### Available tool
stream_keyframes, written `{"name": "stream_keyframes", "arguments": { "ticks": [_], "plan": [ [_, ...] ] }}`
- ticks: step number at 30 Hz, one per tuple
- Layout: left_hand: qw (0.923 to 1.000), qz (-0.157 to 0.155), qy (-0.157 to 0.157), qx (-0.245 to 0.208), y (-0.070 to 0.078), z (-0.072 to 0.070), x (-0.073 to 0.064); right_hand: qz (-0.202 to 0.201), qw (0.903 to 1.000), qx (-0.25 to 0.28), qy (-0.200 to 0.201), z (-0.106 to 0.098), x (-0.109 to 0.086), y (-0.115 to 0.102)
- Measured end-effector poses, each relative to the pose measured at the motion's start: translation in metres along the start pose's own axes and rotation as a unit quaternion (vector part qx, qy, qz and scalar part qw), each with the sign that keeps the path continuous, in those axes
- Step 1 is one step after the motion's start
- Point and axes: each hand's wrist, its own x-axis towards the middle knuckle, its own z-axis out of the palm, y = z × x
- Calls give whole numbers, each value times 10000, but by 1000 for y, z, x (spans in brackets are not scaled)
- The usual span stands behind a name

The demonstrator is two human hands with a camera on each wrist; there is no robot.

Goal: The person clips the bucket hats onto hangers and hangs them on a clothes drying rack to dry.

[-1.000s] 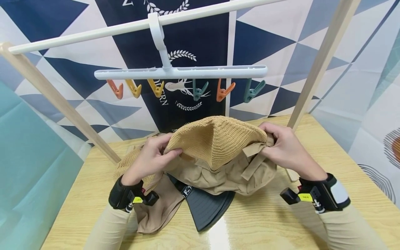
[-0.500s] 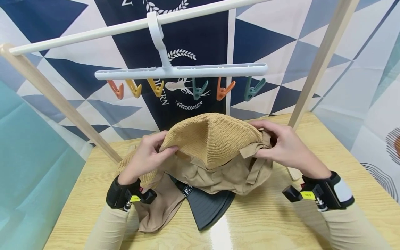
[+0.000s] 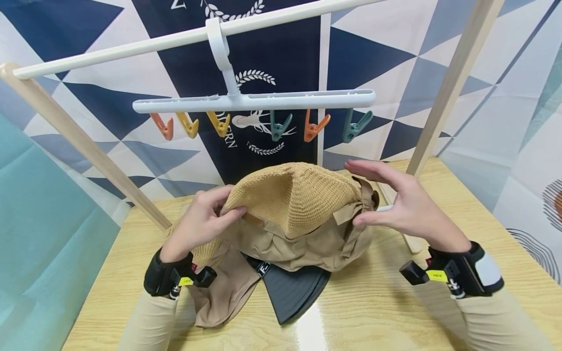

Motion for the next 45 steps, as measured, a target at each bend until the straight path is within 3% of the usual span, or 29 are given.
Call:
{"name": "stream_keyframes", "arguments": {
  "ticks": [5,8,16,28,32,39,45],
  "plan": [
    [9996,268,-23,-49,2,5,1,384,9991,-120,-144,15,0,-9],
    [9994,341,-25,-42,2,8,2,409,9989,-157,-157,25,1,-12],
    [9995,252,-178,-85,4,11,2,-84,9995,-246,154,31,-1,-10],
    [9997,-41,-240,-95,2,16,0,253,9982,-428,327,32,-2,-14],
    [9998,-82,-84,-162,1,14,1,522,9952,-597,572,31,-4,-16],
    [9986,202,483,-78,1,4,1,736,9922,-555,843,29,-4,-15],
    [9981,280,534,-129,0,-1,0,791,9914,-534,897,28,-4,-16]
  ]
}}
